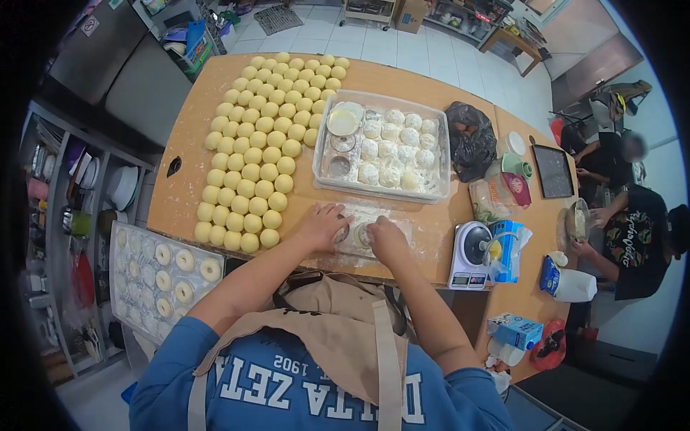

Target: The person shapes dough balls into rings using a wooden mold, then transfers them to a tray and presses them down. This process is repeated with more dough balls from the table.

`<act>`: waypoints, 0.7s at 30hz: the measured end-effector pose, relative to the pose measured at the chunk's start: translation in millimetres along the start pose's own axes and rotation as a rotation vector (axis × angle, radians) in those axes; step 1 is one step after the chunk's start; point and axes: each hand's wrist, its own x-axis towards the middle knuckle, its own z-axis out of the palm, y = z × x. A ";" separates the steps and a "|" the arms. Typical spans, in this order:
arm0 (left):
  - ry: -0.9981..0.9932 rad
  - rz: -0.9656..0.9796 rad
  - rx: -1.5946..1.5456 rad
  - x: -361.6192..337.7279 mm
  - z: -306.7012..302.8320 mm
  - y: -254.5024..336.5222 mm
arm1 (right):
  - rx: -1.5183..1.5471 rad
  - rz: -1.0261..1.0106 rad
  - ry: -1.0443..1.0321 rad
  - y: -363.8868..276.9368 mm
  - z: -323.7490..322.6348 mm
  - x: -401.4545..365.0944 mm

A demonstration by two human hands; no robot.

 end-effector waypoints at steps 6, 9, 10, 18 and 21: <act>0.007 0.002 0.015 1.0 0.2 -0.3 | -0.092 -0.009 -0.077 -11.6 10.9 4.9; 0.006 0.003 0.025 2.3 3.2 -1.7 | -0.118 -0.022 -0.082 -13.5 13.9 5.9; -0.001 0.005 0.030 3.1 4.2 -2.7 | -0.118 -0.020 -0.080 -15.2 13.6 4.9; -0.012 -0.004 0.019 1.5 -1.7 0.9 | -0.100 -0.009 -0.087 -15.1 13.9 4.9; 0.003 0.007 0.017 -0.9 -1.1 0.9 | -0.045 0.037 -0.119 -14.9 5.8 4.7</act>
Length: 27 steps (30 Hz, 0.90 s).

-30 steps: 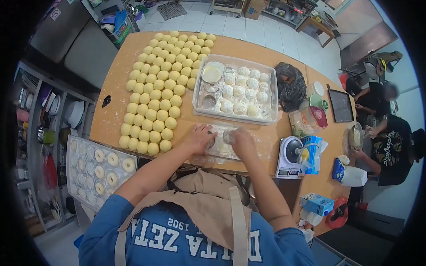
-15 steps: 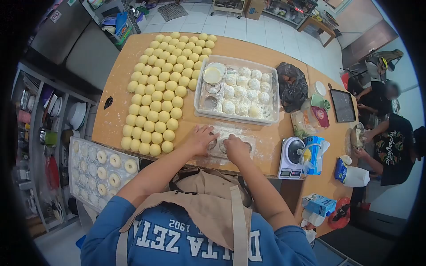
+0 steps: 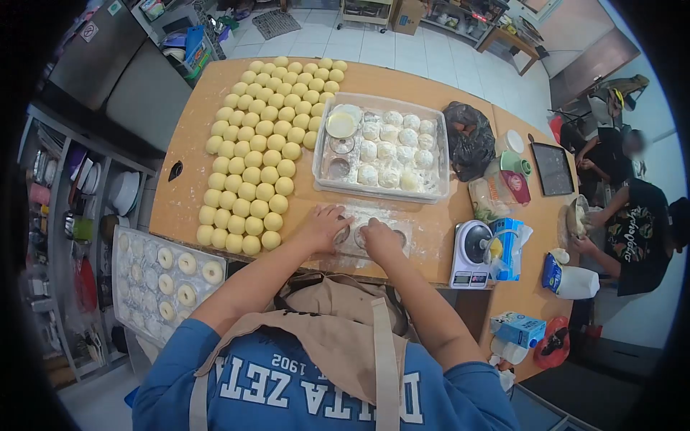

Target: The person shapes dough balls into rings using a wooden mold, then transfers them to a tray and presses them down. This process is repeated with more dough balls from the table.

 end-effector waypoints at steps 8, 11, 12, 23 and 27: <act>-0.020 -0.012 0.008 1.9 -1.1 0.6 | 0.037 0.082 0.100 23.2 -29.9 -2.6; -0.019 -0.005 0.001 1.5 -0.9 -0.3 | 0.000 0.009 0.049 20.8 -14.0 -6.2; -0.013 -0.004 0.002 1.3 0.6 -0.8 | -0.008 0.000 0.037 17.5 -11.0 -6.2; -0.011 -0.013 -0.002 3.1 2.6 -1.4 | -0.081 -0.047 -0.009 2.9 4.9 1.2; -0.019 -0.017 0.013 2.3 5.4 -0.9 | -0.083 -0.052 -0.011 1.1 5.9 0.1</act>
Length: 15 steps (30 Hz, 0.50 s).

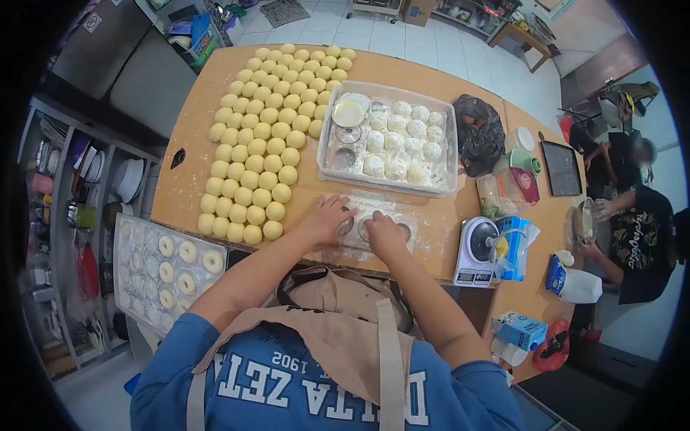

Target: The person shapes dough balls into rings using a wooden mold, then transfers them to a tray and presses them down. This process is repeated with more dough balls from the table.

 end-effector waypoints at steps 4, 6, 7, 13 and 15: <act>0.000 0.011 0.007 0.6 -4.2 -0.4 | 0.008 -0.010 0.023 4.0 3.9 2.1; 0.014 0.015 0.001 -1.5 -3.0 0.0 | 0.014 -0.011 0.034 4.1 6.2 1.4; 0.016 0.014 0.009 -1.9 -2.9 0.2 | 0.014 -0.010 0.036 3.8 6.7 1.4; -0.025 -0.004 0.002 3.8 -10.9 -0.2 | 0.169 0.038 0.145 15.2 -21.7 -2.8; -0.044 -0.005 -0.005 -1.2 -7.2 4.5 | 0.200 0.168 0.238 35.8 -45.3 -20.5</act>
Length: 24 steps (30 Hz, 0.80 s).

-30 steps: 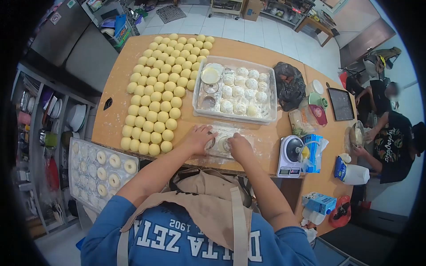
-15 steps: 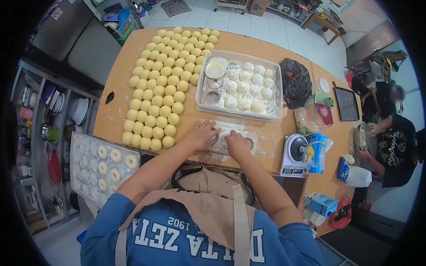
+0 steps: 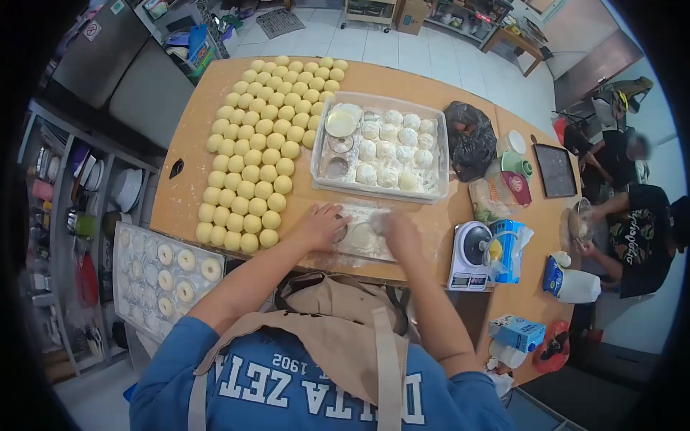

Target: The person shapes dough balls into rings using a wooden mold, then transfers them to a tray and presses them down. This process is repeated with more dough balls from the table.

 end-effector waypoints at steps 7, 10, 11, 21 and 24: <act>-0.028 -0.010 0.010 -0.7 -8.4 1.1 | -0.240 0.227 0.021 87.1 2.8 -12.7; -0.020 -0.005 0.026 -0.6 -7.4 1.2 | -0.291 0.086 0.138 76.4 11.5 -16.5; -0.015 0.000 0.037 -1.2 -7.4 1.1 | -0.288 0.030 0.194 64.2 17.6 -16.9; 0.028 0.023 0.031 1.5 1.3 -3.4 | -0.182 -0.226 -0.030 -14.3 51.4 -24.3; 0.026 0.023 0.030 2.2 1.4 -4.3 | -0.216 -0.237 -0.050 -16.5 51.3 -21.9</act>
